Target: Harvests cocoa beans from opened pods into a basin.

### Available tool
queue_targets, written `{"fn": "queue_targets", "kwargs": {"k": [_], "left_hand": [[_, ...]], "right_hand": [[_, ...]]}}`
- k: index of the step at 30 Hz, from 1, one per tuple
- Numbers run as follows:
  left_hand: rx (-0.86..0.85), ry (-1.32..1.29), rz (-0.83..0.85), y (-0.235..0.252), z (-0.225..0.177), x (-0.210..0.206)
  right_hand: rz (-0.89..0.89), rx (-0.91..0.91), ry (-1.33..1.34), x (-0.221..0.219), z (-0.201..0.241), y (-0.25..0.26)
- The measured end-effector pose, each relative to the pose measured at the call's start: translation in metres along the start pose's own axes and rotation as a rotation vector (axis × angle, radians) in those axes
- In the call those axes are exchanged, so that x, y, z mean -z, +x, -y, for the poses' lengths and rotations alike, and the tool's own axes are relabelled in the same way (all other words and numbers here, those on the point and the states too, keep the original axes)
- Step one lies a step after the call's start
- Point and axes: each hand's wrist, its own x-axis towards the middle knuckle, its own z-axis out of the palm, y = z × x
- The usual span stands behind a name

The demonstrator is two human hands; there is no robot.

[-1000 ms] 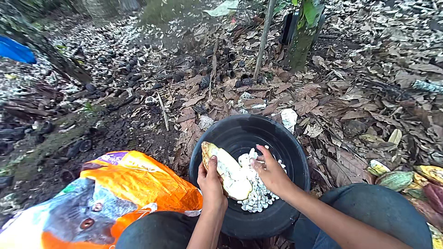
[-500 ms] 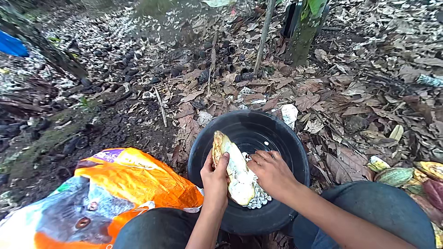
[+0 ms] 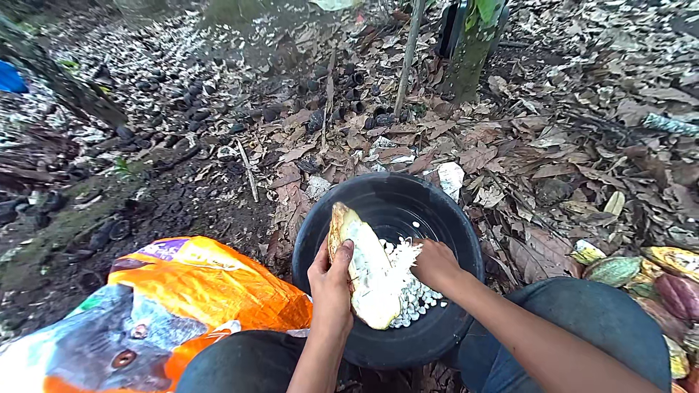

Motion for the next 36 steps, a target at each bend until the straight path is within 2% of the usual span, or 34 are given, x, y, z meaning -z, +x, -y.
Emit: {"fn": "queue_targets", "kwargs": {"k": [4,7,9,11,15,19,25,31,36], "left_hand": [[-0.040,0.030,-0.042,0.001,0.003,0.003],[-0.077,0.082,-0.070,0.004,0.010,0.005],[-0.090,0.112,-0.098,0.004,0.012,0.003],[-0.118,0.132,-0.116,0.005,0.015,0.001],[-0.176,0.165,-0.113,0.004,0.020,-0.003],[-0.173,0.194,-0.054,0.001,0.021,-0.009],[-0.235,0.217,0.098,-0.003,0.029,-0.005],[-0.211,0.053,0.081,-0.004,0.029,-0.004],[-0.255,0.044,0.104,-0.002,0.032,-0.005]], "right_hand": [[-0.114,0.080,0.126,0.003,0.006,-0.002],[-0.174,0.233,0.487,0.006,0.005,-0.005],[-0.100,0.349,0.701,0.005,0.009,-0.011],[0.009,0.416,0.796,0.003,0.016,-0.020],[0.158,0.379,0.872,-0.004,0.020,-0.022],[0.136,0.319,0.819,-0.010,0.016,-0.014],[0.226,0.225,0.890,-0.016,0.016,-0.015],[0.115,0.326,0.932,-0.016,0.020,-0.020],[-0.003,0.347,1.000,-0.027,0.021,-0.016]]}}
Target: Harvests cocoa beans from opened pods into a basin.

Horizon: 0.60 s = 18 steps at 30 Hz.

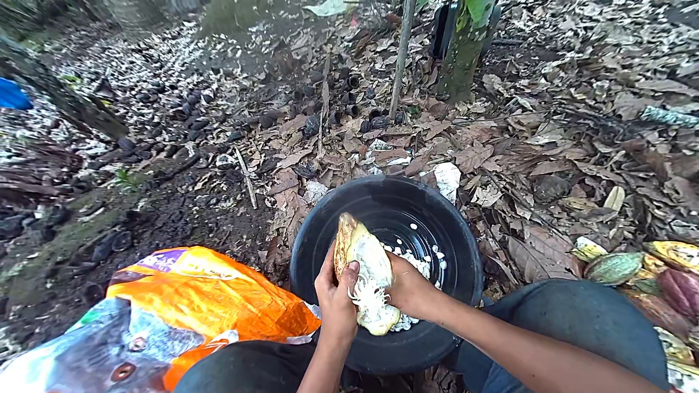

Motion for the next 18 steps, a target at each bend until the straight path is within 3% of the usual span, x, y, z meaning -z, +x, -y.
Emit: {"fn": "queue_targets", "kwargs": {"k": [9,12,15,18], "left_hand": [[-0.038,0.051,0.033,-0.001,0.001,-0.007],[-0.015,0.056,0.047,-0.003,0.002,-0.010],[0.001,0.117,0.101,-0.007,0.002,-0.012],[0.072,0.192,0.111,-0.009,0.001,-0.016]], "right_hand": [[-0.125,-0.117,-0.117,0.002,0.004,-0.001],[-0.180,-0.144,-0.177,0.003,0.006,-0.003],[-0.277,-0.059,-0.214,0.008,0.006,-0.006],[-0.268,-0.107,-0.210,0.014,0.011,-0.007]]}}
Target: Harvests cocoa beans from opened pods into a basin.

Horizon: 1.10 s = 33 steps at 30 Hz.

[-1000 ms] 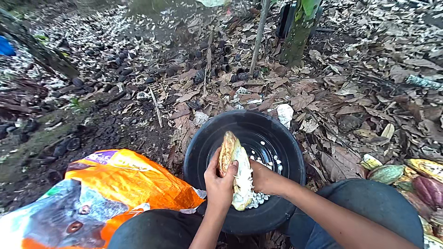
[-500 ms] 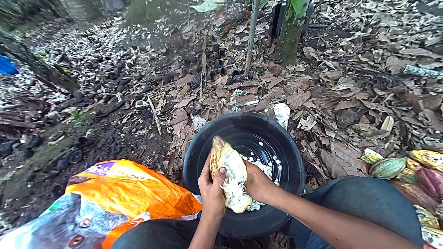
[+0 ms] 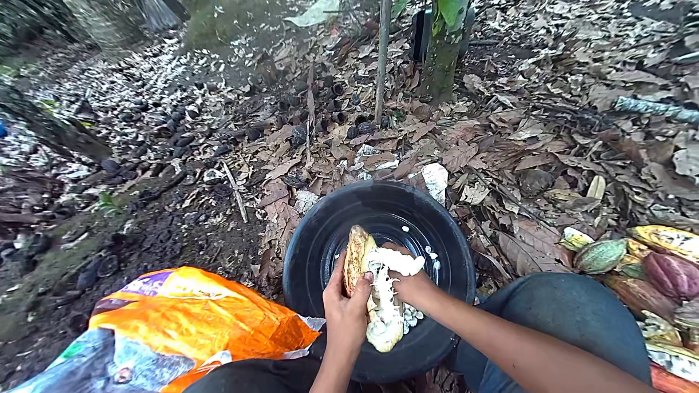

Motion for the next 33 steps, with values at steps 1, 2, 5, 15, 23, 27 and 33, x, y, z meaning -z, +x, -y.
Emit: {"fn": "queue_targets", "kwargs": {"k": [1,2,5,15,23,27,33], "left_hand": [[0.031,0.013,-0.007,0.001,-0.001,-0.001],[0.064,0.022,-0.014,0.001,-0.002,-0.002],[0.128,0.007,-0.021,0.002,-0.002,-0.001],[0.155,-0.047,-0.029,0.002,-0.004,0.001],[0.241,-0.097,-0.094,0.007,-0.001,0.007],[0.279,-0.161,-0.143,0.011,-0.001,0.012],[0.290,-0.190,-0.189,0.013,-0.007,0.016]], "right_hand": [[0.008,-0.021,0.008,-0.001,-0.001,0.000],[0.013,-0.037,0.024,-0.003,-0.003,0.001],[0.088,-0.090,0.040,-0.006,-0.006,0.002],[-0.036,0.061,0.007,-0.009,-0.002,-0.003],[-0.146,0.209,0.267,-0.010,-0.015,0.018],[-0.132,0.161,0.246,-0.002,-0.018,0.021],[-0.032,-0.054,0.452,0.014,0.007,0.016]]}}
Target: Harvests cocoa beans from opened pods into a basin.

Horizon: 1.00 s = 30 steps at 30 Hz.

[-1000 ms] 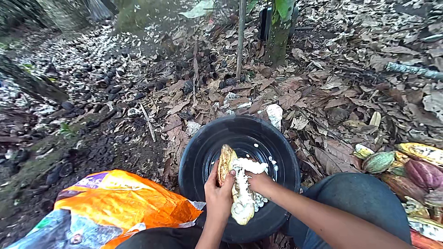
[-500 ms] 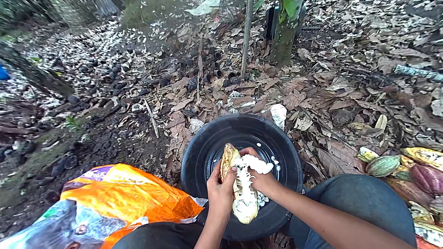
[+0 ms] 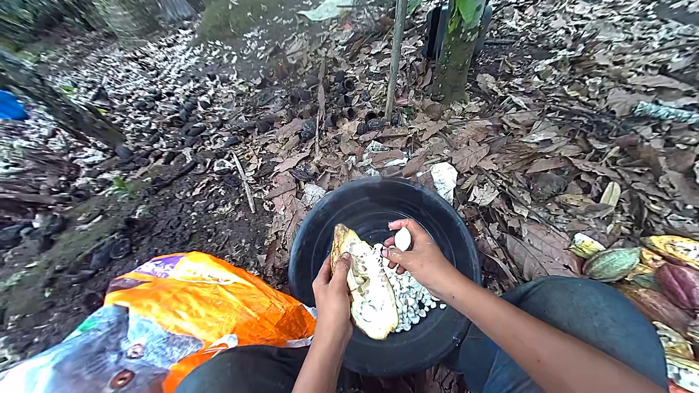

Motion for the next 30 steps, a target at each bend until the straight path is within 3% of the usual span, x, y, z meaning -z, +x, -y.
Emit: {"fn": "queue_targets", "kwargs": {"k": [22,25,28,30], "left_hand": [[0.008,-0.034,0.028,0.0001,0.0006,0.0008],[0.005,-0.029,0.035,0.0000,0.0009,0.0006],[0.006,-0.020,0.041,-0.0004,0.0010,-0.0004],[-0.006,-0.008,0.064,-0.0008,0.0024,0.0003]], "right_hand": [[0.043,-0.006,0.132,0.0039,0.0045,0.0044],[0.031,0.014,-0.018,0.0051,0.0026,0.0063],[0.021,0.118,-0.421,0.0058,-0.0016,0.0081],[0.098,0.153,-0.554,0.0054,-0.0051,0.0091]]}}
